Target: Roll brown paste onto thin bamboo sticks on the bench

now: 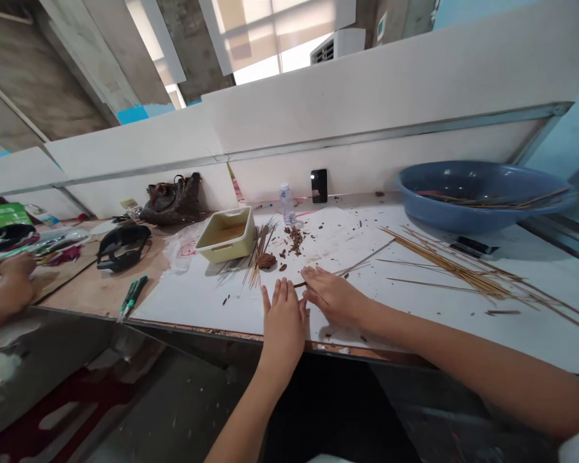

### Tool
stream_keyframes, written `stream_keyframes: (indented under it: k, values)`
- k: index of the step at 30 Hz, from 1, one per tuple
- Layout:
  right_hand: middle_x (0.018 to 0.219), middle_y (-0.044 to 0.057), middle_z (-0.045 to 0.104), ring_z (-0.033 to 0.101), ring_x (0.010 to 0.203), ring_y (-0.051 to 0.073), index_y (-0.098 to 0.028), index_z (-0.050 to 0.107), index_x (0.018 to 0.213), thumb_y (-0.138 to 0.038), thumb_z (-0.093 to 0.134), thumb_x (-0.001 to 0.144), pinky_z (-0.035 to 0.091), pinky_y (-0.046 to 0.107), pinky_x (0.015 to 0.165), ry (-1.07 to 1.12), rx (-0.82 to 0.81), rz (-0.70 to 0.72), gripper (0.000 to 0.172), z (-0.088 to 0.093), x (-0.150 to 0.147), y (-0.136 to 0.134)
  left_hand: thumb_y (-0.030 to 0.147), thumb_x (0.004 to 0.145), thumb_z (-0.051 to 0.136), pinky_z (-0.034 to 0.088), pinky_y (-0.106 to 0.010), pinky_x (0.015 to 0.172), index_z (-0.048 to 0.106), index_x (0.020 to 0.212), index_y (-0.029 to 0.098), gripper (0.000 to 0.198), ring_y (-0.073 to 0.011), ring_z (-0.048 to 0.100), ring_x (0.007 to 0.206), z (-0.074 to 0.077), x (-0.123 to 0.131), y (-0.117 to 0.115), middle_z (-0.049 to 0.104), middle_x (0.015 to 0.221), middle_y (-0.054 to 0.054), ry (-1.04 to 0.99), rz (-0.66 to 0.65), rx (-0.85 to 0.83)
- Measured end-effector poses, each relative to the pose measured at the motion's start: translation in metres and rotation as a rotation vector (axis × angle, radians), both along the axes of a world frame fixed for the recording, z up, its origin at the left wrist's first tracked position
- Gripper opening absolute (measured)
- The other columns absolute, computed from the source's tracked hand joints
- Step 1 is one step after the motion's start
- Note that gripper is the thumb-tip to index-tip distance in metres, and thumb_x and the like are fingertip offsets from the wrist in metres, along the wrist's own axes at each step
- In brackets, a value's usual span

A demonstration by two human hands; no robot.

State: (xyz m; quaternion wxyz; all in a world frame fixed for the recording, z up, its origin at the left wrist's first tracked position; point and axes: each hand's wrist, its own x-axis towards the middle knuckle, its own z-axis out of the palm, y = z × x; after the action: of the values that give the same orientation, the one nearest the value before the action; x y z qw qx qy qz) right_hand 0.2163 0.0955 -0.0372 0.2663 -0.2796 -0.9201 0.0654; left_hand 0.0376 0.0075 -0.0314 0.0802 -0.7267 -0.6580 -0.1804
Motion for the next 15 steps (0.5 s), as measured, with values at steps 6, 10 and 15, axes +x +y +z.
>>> stream_keyframes:
  k: [6, 10, 15]
  values:
    - [0.169, 0.031, 0.05, 0.043, 0.164, 0.039, -0.002, 0.05, 0.166, -0.061, 0.038, 0.117, 0.038, 0.061, 0.134, -0.12, 0.013, -0.034, 0.078, -0.015, -0.008, -0.011, 0.016, 0.102, 0.048, 0.025, -0.063, 0.14, 0.049, 0.169, 0.01, 0.067, -0.0356, 0.039, 0.168, -0.016, 0.012, 0.005, 0.05, 0.172, -0.021, 0.047, -0.029, -0.09]
    - [0.17, 0.029, 0.05, 0.042, 0.165, 0.038, -0.003, 0.051, 0.167, -0.067, 0.036, 0.116, 0.035, 0.058, 0.136, -0.141, 0.02, -0.052, 0.083, -0.016, -0.007, -0.015, 0.021, 0.107, 0.043, 0.021, -0.061, 0.142, 0.048, 0.17, 0.013, 0.064, -0.0332, 0.039, 0.168, -0.02, 0.01, 0.002, 0.049, 0.174, -0.019, 0.055, -0.015, -0.085]
    - [0.169, 0.031, 0.051, 0.044, 0.164, 0.04, -0.002, 0.049, 0.168, -0.06, 0.036, 0.117, 0.036, 0.061, 0.135, -0.245, -0.051, -0.071, 0.078, -0.001, -0.015, 0.0, 0.023, 0.105, 0.046, 0.016, -0.061, 0.143, 0.046, 0.171, 0.009, 0.068, -0.0353, 0.035, 0.17, -0.002, 0.009, 0.019, 0.045, 0.176, -0.021, 0.11, -0.002, -0.221]
